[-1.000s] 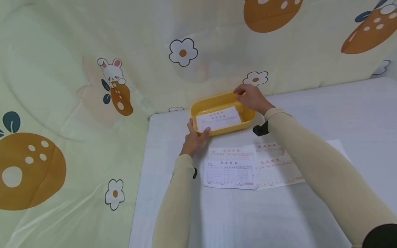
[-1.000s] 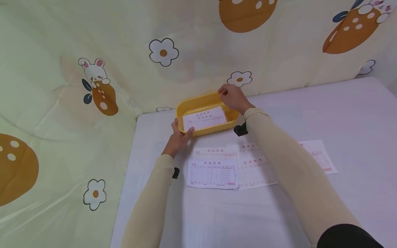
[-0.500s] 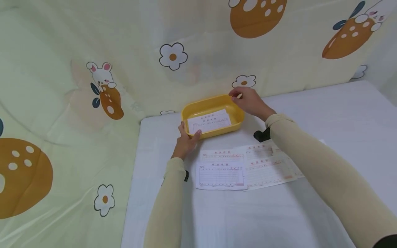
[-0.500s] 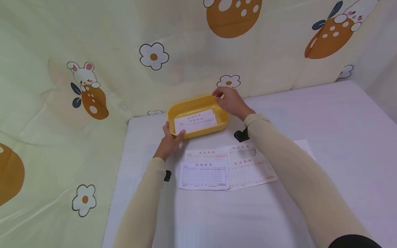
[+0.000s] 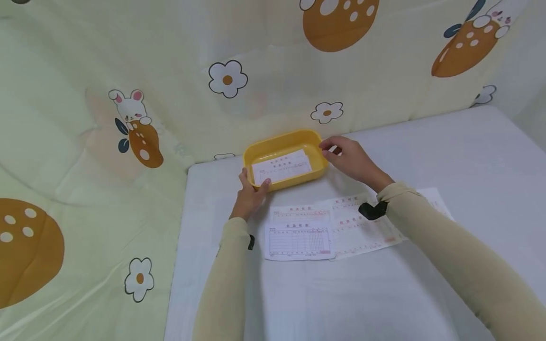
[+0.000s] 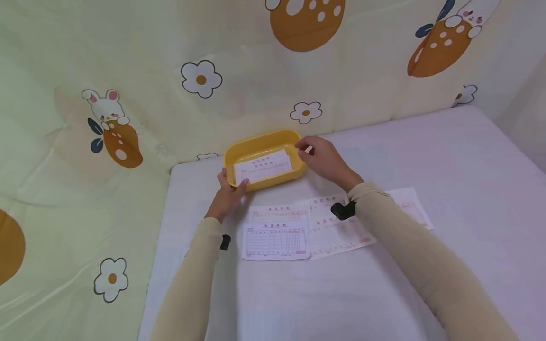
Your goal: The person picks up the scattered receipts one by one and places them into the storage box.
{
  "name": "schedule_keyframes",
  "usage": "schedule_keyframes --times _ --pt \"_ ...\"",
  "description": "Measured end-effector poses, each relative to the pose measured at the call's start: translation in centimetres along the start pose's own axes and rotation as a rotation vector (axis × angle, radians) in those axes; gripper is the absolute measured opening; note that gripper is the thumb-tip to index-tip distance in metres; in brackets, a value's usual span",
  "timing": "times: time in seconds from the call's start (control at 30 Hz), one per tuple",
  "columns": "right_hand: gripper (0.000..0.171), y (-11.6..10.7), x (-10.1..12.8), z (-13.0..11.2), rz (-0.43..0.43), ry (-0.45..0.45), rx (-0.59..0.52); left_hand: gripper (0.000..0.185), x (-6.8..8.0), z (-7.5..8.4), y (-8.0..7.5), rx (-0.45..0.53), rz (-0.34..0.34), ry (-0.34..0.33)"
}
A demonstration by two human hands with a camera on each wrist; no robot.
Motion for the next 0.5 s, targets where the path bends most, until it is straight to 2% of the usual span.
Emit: schedule_keyframes --times 0.23,0.5 --pt "0.027 1.6 3.5 1.3 -0.043 0.009 0.001 0.101 -0.1 -0.1 -0.1 -0.003 -0.009 -0.006" --pt "0.024 4.1 7.1 2.4 -0.118 -0.039 -0.007 0.102 -0.1 -0.1 -0.1 -0.013 -0.007 -0.002"
Point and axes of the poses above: each hand's wrist, its own x-axis away from the middle knuckle, its own y-axis out of the palm, z = x × y, the point moved 8 cm from there along -x, towards the middle knuckle, and after that the axes turned 6 degrees about y, right-handed, at the moved point
